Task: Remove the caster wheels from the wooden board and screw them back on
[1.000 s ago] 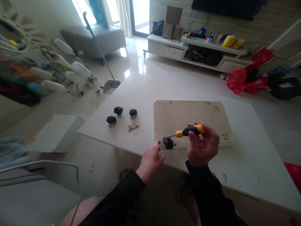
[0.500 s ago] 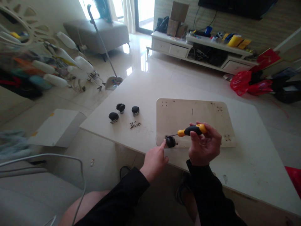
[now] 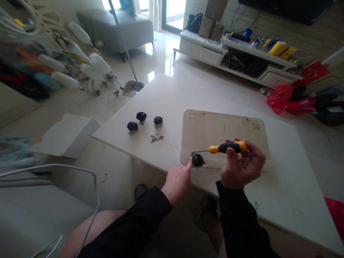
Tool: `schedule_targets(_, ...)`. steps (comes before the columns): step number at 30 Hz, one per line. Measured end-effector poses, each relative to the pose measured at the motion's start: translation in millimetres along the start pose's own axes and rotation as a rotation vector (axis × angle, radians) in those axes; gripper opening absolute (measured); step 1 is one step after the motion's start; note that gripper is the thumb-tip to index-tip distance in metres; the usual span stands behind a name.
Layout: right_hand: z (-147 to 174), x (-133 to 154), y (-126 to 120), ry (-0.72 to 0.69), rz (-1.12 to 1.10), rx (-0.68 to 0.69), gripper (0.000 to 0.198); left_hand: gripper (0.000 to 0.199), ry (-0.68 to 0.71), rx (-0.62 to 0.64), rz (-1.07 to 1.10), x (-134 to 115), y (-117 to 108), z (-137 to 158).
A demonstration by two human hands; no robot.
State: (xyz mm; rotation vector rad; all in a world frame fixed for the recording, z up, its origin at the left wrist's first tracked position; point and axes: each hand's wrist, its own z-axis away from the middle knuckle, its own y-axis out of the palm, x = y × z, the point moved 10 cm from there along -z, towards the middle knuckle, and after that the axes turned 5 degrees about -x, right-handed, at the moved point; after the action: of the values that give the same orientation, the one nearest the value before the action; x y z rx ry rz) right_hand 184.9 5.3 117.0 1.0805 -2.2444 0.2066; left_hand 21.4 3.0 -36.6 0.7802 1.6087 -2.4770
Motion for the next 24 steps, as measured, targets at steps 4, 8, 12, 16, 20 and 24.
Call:
schedule_targets(4,-1,0,1,0.005,0.014,-0.006,0.044,0.084,0.009,-0.016,0.017,-1,0,-1)
schedule_targets(8,-1,-1,0,-0.006,-0.001,-0.029,0.044,0.085,0.007,0.0,0.008,0,1,-1)
schedule_targets(12,-1,-1,0,-0.002,-0.026,-0.034,0.045,0.085,0.006,0.016,0.0,-1,1,-1)
schedule_targets(16,0,-2,2,0.009,-0.015,-0.002,0.046,0.085,0.012,0.006,0.011,-2,0,0)
schedule_targets(20,2,-1,5,0.007,0.004,0.028,0.046,0.086,0.014,-0.021,0.017,-2,-1,1)
schedule_targets(24,3,4,11,-0.027,-0.009,0.112,0.048,0.086,0.016,-0.021,0.011,-2,-1,1)
